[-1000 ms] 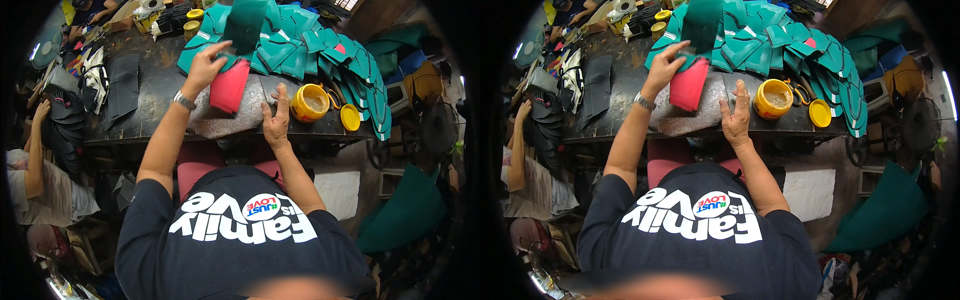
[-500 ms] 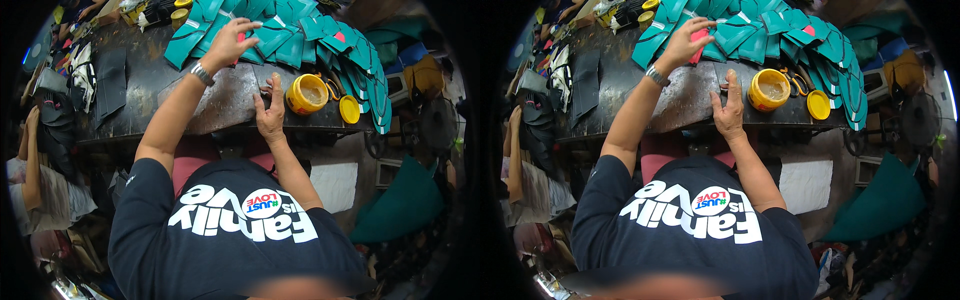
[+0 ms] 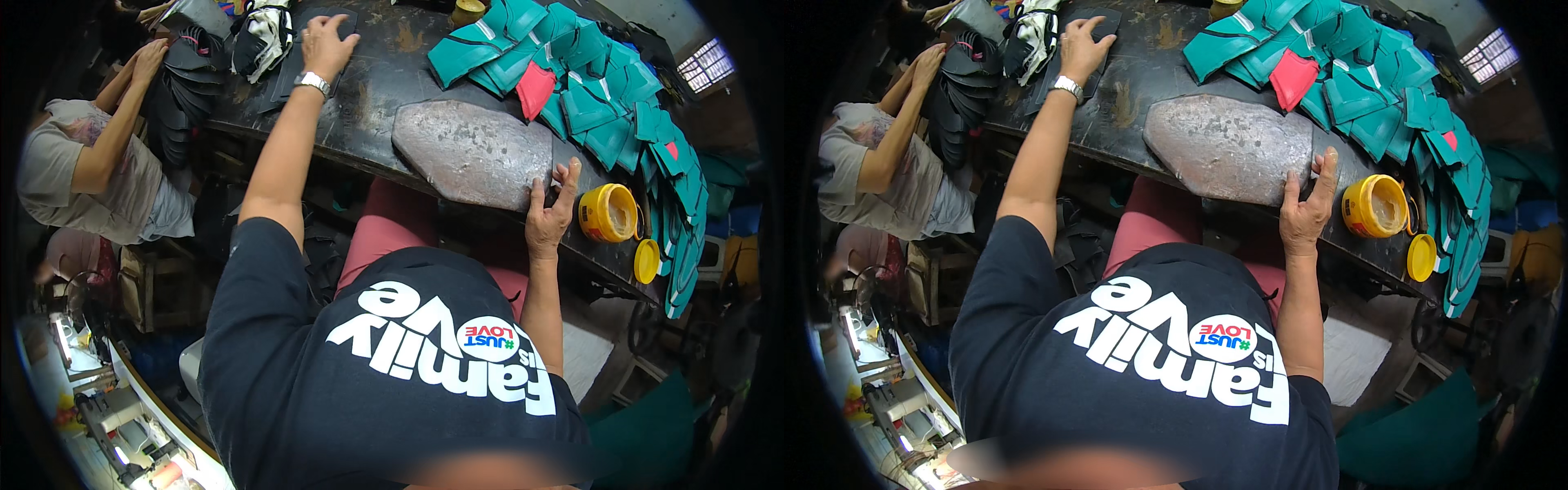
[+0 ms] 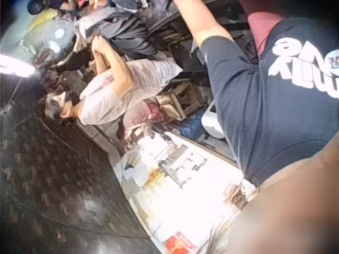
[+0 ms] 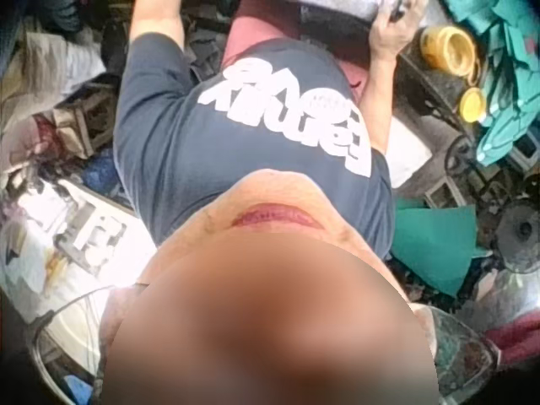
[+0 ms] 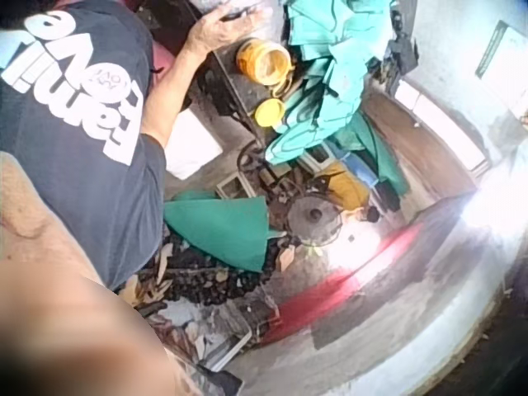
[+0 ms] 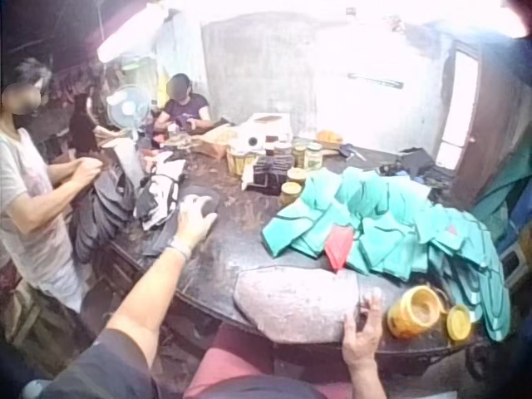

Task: The person repeatedly picks up green and pink material pieces, applies a paste from a yellow container to their edges, and places them on a workbench. The person handles the materials one at a time and continues the process throughout the clip.

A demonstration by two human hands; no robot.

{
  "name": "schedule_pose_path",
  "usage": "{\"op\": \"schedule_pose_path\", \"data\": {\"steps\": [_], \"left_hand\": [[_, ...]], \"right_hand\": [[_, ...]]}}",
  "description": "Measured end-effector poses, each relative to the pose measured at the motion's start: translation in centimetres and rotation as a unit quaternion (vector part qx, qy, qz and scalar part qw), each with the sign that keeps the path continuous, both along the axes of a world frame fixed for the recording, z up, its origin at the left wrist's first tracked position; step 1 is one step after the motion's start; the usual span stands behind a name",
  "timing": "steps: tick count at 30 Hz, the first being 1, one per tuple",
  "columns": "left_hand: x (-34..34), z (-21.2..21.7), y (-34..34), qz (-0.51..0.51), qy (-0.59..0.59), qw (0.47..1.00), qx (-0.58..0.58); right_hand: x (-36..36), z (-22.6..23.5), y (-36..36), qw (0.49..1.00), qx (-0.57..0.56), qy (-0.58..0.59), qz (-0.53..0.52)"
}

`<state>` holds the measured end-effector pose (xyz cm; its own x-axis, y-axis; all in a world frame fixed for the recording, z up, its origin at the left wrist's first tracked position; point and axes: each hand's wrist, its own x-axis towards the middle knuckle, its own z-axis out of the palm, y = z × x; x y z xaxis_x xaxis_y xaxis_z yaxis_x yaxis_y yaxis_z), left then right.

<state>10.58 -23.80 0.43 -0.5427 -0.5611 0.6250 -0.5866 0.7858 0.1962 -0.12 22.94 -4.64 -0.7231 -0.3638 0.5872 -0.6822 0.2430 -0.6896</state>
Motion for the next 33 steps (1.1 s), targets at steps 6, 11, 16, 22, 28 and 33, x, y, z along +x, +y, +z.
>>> {"op": "schedule_pose_path", "data": {"steps": [6, 11, 16, 22, 28, 33], "left_hand": [[-1.1, -3.3, -2.9, 0.103, -0.139, 0.984, -0.03], [-2.3, -2.9, -1.8, 0.04, -0.165, 0.985, 0.008], [-0.2, -1.9, -1.5, 0.06, -0.059, 0.995, 0.045], [6.8, -3.3, -1.3, 0.215, 0.011, 0.965, 0.148], [9.3, -4.1, -2.5, 0.227, -0.067, 0.949, 0.21], [8.9, -3.7, -1.6, 0.179, -0.067, 0.963, 0.191]], "right_hand": [[0.0, -0.1, 0.0, 1.0, 0.016, -0.002, -0.012], [-0.3, -0.3, 0.0, 1.0, 0.005, 0.021, -0.01], [-0.1, -0.1, -0.1, 1.0, 0.016, 0.014, -0.012], [-0.1, -0.1, -0.1, 0.999, 0.007, 0.035, -0.009], [-0.2, -0.2, 0.0, 0.998, 0.034, 0.052, -0.008], [-0.1, -0.1, -0.1, 0.999, 0.025, 0.03, -0.011]]}}
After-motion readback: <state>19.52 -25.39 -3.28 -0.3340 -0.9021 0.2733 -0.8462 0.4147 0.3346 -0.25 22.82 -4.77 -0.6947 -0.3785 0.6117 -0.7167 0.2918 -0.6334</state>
